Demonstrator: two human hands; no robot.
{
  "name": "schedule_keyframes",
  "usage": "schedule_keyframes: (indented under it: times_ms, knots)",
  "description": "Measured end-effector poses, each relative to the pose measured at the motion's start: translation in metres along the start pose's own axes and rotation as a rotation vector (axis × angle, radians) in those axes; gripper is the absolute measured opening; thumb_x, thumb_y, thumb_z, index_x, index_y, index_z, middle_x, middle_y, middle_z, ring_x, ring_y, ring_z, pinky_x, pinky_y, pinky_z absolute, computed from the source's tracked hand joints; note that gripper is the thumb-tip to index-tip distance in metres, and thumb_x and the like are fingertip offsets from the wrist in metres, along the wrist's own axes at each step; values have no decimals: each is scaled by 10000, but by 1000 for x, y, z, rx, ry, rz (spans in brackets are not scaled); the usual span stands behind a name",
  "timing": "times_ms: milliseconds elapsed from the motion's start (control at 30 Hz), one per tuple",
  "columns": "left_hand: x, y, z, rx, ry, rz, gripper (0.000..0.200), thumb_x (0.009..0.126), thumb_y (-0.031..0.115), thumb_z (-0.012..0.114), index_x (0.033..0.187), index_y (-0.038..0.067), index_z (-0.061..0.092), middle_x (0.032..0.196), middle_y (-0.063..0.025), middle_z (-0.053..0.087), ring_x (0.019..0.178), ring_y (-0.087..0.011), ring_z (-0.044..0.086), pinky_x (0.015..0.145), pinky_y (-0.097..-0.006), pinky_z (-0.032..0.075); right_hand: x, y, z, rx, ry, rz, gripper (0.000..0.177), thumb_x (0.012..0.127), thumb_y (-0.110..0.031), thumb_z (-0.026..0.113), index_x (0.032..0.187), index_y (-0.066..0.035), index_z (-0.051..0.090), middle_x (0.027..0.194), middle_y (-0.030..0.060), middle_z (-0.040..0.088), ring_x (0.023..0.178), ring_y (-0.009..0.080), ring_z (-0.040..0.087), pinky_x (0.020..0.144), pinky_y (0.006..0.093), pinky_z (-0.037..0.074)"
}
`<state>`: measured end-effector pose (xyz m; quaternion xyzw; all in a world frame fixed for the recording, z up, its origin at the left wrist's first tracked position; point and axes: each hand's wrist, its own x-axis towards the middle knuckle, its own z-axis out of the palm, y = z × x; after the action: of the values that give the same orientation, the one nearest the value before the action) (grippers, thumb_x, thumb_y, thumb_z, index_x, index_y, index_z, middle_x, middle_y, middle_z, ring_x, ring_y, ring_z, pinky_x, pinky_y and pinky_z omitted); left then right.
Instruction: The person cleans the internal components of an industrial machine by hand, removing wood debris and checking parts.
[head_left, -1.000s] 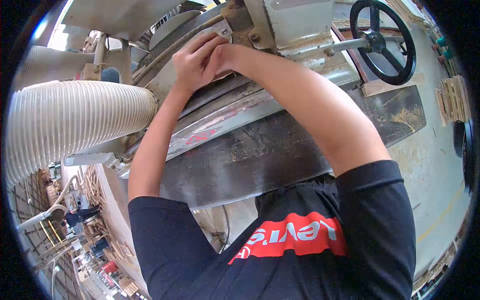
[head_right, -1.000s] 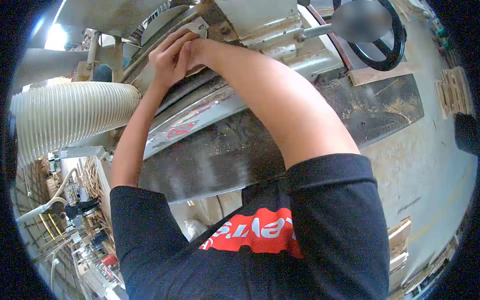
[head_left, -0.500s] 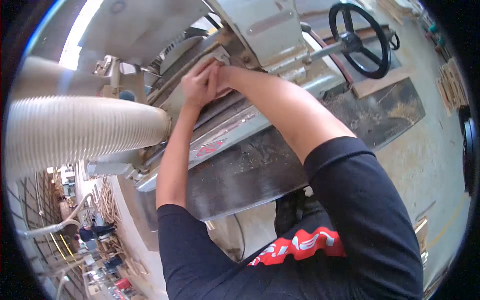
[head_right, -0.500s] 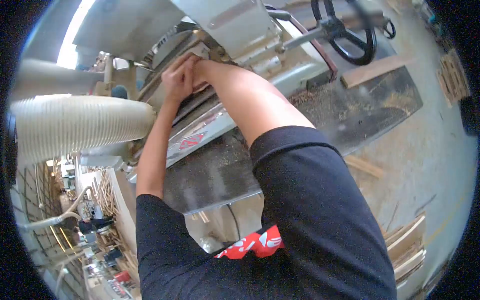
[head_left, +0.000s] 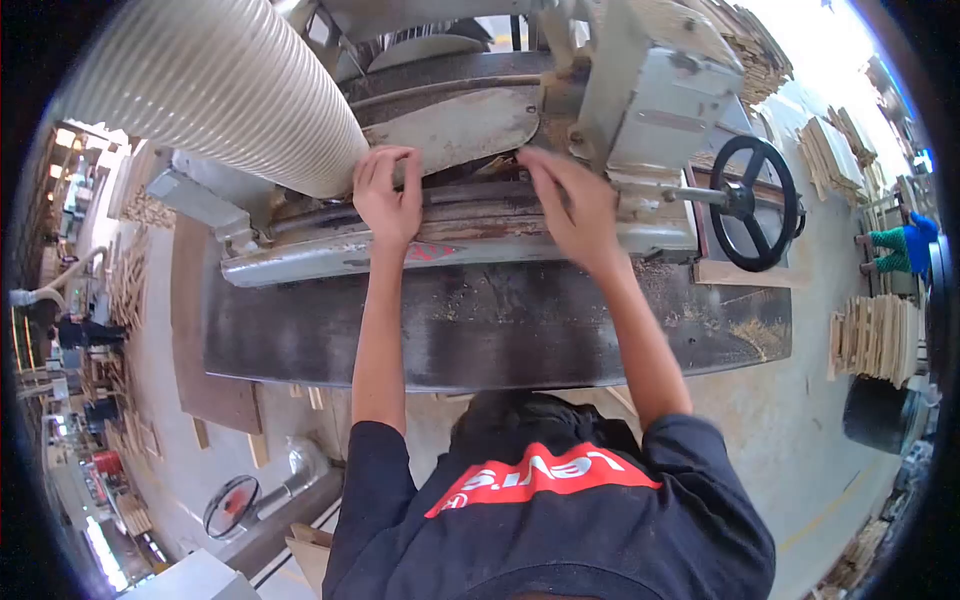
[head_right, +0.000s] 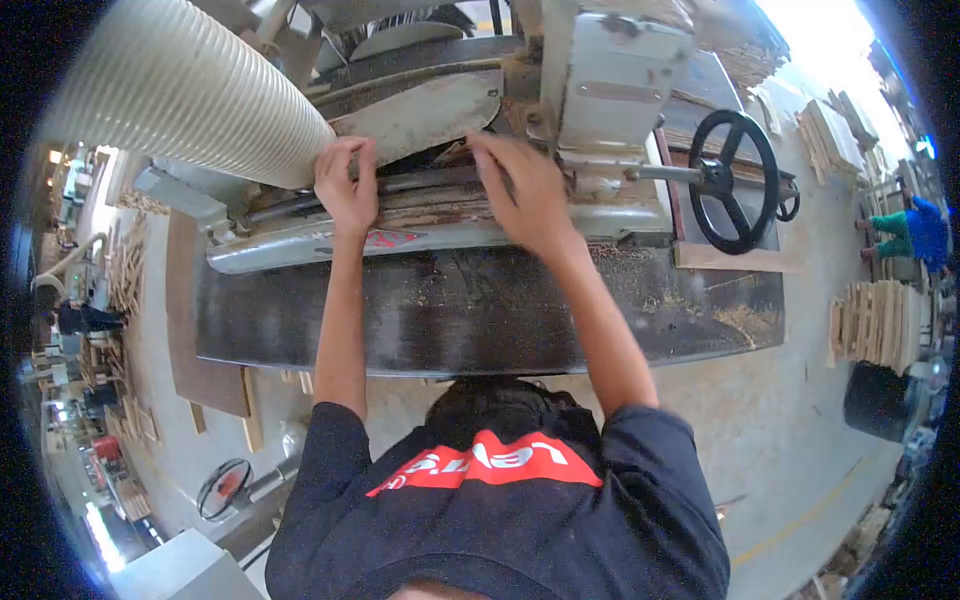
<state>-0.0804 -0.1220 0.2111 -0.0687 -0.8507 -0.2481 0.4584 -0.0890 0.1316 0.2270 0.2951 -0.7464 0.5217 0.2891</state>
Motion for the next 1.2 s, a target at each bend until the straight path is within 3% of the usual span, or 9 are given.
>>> schedule_keyframes:
  times_ms: [267,433,567,667,700,767,867,967,1200]
  knots:
    - [3,1,6,73,-168,-180,168,957,145,705,829,36,702,764,-87,681,704,-244,644,687,-342,520,-128,-28,0,-10,-560,412,235,928,-97,678,1148,-17,705,1022,180,727,959,353,700,858,431,566]
    - [-39,-6,-6,-44,413,5,183,977,125,541,890,5,648,874,-99,657,819,-274,641,674,-428,492,-143,16,51,83,-725,506,407,950,-176,665,1329,-36,619,1233,256,668,1167,395,634,994,471,520]
    - [-181,7,-32,-279,440,-709,255,1025,208,492,1112,6,621,1048,-105,612,1004,-264,597,924,-405,494,-75,-14,41,336,-971,770,325,950,-188,673,1227,-18,673,1216,221,686,1122,378,662,924,465,552]
    - [-248,0,-34,-558,427,-1531,381,1058,319,509,1264,13,601,1139,-124,634,1118,-283,592,1050,-434,449,-17,-35,31,129,-640,335,238,914,-114,710,1133,-26,735,1152,169,714,999,333,706,867,396,568]
    - [-241,-4,-29,-800,537,-1592,435,1063,365,496,1310,16,579,1212,-142,619,1174,-302,573,1072,-459,436,-2,-31,31,36,-616,299,238,907,-129,716,1123,-29,728,1150,161,709,1011,334,692,886,409,562]
    - [-207,-19,-13,-1315,744,-1657,548,1074,455,469,1402,22,536,1359,-178,591,1287,-340,535,1116,-507,408,24,-16,37,-160,-551,220,243,893,-159,727,1102,-35,714,1147,146,699,1035,337,664,923,436,550]
    - [-178,-25,-7,-1466,618,-1607,702,1027,617,461,1482,83,501,1479,-130,546,1387,-309,480,1196,-522,331,50,-5,41,-441,-730,-117,330,873,-226,748,1114,-3,709,1183,144,694,1114,332,637,1010,432,502]
    - [-185,-37,4,-1850,473,-1483,729,1005,689,416,1479,145,522,1474,-84,557,1364,-312,497,1178,-531,348,41,4,47,-449,-824,-67,480,837,-339,772,1122,40,701,1196,142,696,1186,311,610,1090,446,444]
    - [-221,-55,22,-1860,594,-1490,705,994,681,417,1431,158,597,1452,-96,602,1315,-387,551,1154,-603,351,46,-3,50,-618,-950,-33,713,774,-514,786,1212,39,680,1309,161,678,1266,286,618,1136,462,433]
